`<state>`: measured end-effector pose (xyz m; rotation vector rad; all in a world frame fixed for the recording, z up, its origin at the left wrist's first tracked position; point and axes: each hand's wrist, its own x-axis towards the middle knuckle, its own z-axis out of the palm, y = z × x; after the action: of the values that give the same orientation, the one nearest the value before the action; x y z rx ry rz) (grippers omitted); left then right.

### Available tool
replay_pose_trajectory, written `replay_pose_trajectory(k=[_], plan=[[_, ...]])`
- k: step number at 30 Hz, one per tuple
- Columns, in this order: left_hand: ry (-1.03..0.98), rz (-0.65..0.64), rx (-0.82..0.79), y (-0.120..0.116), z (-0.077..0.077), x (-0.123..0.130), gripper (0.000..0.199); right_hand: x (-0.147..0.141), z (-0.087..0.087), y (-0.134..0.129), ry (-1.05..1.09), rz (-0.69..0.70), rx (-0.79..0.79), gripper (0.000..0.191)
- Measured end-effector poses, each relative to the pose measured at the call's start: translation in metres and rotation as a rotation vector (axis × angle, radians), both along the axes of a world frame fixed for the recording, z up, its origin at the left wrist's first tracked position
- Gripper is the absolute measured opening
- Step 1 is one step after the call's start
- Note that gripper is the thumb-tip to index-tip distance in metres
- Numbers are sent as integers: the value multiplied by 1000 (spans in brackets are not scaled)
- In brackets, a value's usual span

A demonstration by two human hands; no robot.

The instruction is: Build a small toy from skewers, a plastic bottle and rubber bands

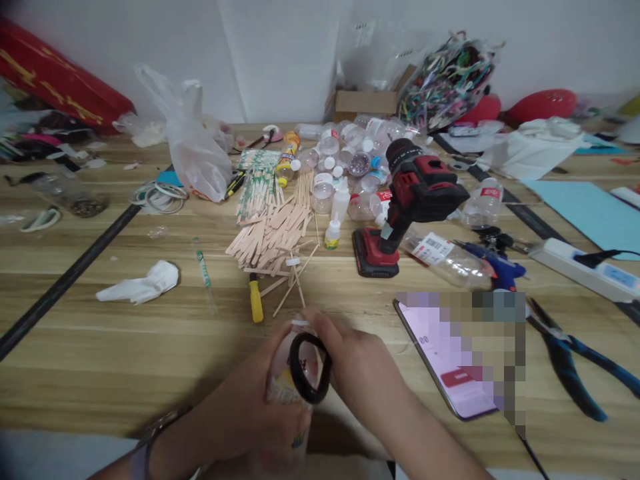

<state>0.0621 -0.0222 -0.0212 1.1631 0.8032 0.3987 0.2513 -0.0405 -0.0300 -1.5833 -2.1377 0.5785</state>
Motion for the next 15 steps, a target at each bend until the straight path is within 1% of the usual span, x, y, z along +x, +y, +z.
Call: replay_pose_trajectory(k=[2,4,6,8,10,12,14,15], plan=[[58,-4,29,5,2,-6,65,3,4,5,96,36,-21,47],[144,-27,101,9,3,-12,69,6,7,10,186,76,-22,37],[217,-67,140,13,4,-16,74,7,10,14,244,106,-56,33],[252,-84,141,15,5,-18,78,7,10,16,288,104,-177,36],[250,-84,146,17,6,-20,75,7,11,18,341,80,-343,42],[236,-99,156,19,7,-23,72,7,11,19,375,64,-454,45],[214,-133,162,23,7,-26,74,6,12,21,370,74,-487,45],[201,-143,157,25,6,-27,76,6,11,21,350,86,-465,44]])
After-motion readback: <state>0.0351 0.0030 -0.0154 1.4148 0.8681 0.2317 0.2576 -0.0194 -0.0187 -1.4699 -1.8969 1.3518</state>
